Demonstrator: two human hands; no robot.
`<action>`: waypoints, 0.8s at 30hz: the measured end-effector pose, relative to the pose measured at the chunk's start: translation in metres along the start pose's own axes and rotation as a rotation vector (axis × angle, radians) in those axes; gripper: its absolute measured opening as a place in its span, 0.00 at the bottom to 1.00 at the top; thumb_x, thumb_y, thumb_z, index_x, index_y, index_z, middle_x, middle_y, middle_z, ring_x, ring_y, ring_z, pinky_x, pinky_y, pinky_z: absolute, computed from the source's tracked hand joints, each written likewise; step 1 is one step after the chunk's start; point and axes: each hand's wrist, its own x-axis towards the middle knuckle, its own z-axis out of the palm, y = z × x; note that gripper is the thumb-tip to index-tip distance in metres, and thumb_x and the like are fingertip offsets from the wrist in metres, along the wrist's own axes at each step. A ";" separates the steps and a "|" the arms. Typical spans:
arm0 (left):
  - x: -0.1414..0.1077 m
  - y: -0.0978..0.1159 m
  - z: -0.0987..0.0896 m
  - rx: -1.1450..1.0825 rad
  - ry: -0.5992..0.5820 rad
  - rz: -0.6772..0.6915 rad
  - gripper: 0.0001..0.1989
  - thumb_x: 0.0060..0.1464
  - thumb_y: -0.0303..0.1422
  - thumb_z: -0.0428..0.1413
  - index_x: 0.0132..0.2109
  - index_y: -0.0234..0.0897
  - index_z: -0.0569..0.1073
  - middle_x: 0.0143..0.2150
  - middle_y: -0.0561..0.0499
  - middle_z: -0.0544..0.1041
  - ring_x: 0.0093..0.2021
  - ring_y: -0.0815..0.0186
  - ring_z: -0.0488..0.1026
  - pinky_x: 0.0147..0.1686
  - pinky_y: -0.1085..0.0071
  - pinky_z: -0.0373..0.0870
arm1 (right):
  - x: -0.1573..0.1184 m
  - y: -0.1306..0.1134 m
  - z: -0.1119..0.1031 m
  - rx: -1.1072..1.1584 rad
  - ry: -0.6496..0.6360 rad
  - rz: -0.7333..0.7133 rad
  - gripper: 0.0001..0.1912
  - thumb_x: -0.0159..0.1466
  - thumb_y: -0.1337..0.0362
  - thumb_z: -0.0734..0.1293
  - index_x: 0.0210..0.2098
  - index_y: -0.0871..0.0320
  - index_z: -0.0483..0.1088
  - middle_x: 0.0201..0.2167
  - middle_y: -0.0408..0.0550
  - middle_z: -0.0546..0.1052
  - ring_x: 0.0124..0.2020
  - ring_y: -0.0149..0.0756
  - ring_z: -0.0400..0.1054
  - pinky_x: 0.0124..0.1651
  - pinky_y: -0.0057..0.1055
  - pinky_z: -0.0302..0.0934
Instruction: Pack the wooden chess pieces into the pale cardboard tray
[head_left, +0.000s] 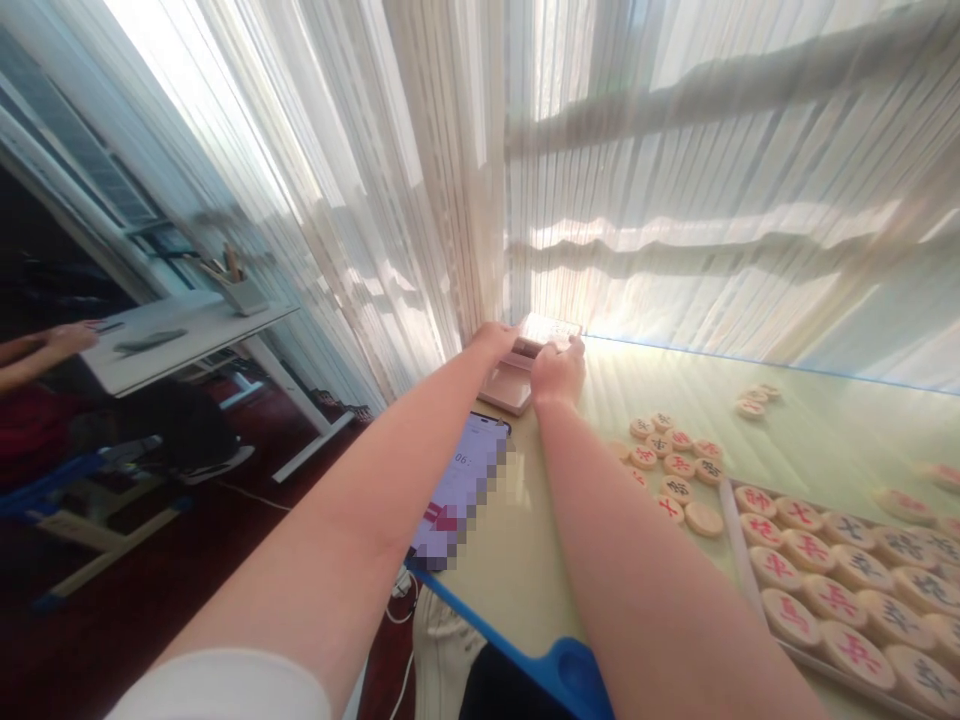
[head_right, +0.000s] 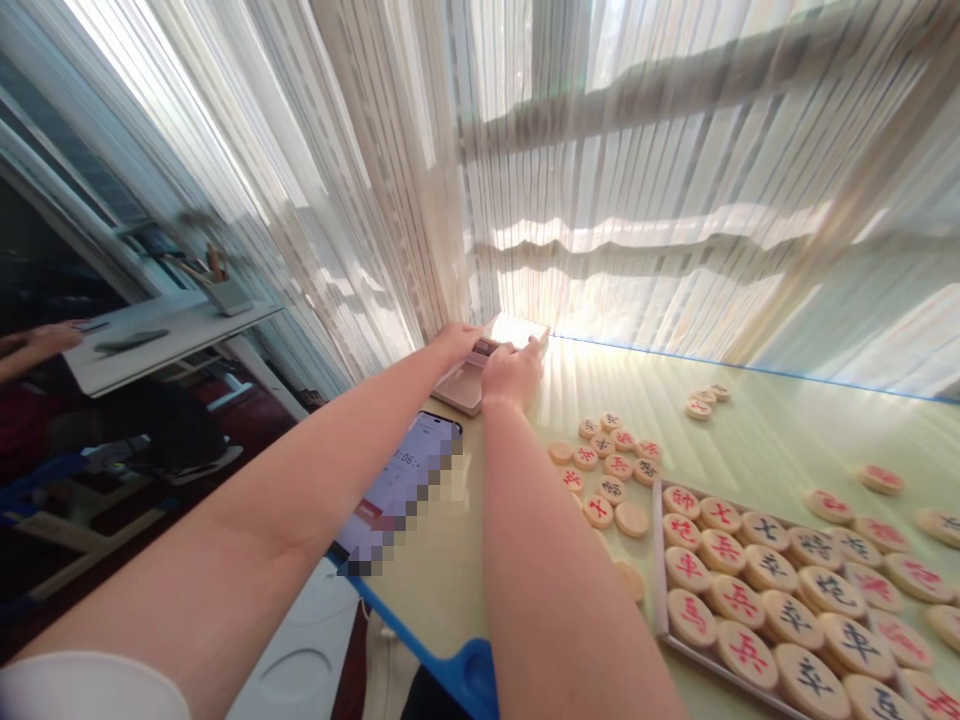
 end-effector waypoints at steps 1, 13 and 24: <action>0.000 0.000 0.001 -0.010 -0.004 0.013 0.10 0.48 0.37 0.59 0.32 0.34 0.77 0.32 0.47 0.77 0.38 0.59 0.73 0.39 0.67 0.65 | 0.000 -0.002 -0.001 0.018 0.019 0.040 0.24 0.62 0.65 0.53 0.55 0.68 0.60 0.51 0.66 0.67 0.53 0.52 0.63 0.55 0.50 0.56; -0.007 0.000 0.001 -0.071 -0.003 0.129 0.13 0.45 0.34 0.58 0.39 0.33 0.78 0.33 0.47 0.78 0.34 0.63 0.73 0.38 0.67 0.69 | 0.001 0.001 -0.003 0.151 0.223 0.086 0.27 0.56 0.63 0.61 0.54 0.66 0.60 0.51 0.63 0.67 0.56 0.52 0.58 0.59 0.52 0.48; -0.006 0.021 0.001 -0.173 0.073 0.156 0.10 0.44 0.32 0.58 0.36 0.34 0.75 0.35 0.48 0.77 0.37 0.63 0.73 0.37 0.70 0.68 | -0.001 -0.004 -0.003 0.239 0.307 -0.049 0.21 0.56 0.69 0.58 0.51 0.64 0.61 0.49 0.61 0.67 0.56 0.47 0.57 0.59 0.47 0.53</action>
